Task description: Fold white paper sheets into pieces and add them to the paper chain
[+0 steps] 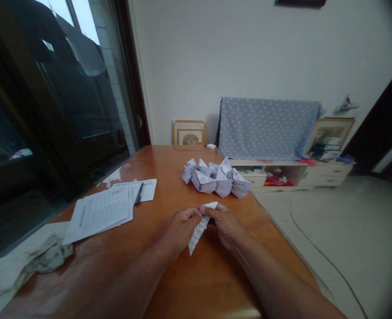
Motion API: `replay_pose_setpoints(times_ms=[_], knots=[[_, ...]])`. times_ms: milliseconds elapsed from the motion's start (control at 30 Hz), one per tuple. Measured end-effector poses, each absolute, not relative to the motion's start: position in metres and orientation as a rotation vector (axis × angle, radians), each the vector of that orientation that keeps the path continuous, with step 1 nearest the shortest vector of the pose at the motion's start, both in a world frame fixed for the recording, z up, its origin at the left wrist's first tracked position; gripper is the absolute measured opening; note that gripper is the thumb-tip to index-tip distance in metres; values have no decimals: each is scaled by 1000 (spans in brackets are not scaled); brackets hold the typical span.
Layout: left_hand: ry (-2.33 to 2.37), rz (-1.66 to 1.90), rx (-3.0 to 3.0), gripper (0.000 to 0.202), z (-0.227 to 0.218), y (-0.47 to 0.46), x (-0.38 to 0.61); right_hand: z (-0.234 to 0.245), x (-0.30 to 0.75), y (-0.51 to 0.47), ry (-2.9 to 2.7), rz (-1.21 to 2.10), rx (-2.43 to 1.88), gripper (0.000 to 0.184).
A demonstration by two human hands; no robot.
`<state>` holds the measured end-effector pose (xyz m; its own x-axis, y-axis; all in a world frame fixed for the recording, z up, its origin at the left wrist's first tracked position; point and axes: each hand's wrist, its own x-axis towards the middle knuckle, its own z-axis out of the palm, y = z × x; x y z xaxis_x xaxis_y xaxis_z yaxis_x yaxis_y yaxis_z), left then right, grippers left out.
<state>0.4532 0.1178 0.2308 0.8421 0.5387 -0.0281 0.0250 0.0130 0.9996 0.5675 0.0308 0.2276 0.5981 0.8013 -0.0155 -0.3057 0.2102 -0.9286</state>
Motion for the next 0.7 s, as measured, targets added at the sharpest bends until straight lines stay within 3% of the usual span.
replay_pose_setpoints(times_ms=[700], knots=[[405,367,1765,44,237,110,450,242,582,24,-323,783,-997,20]])
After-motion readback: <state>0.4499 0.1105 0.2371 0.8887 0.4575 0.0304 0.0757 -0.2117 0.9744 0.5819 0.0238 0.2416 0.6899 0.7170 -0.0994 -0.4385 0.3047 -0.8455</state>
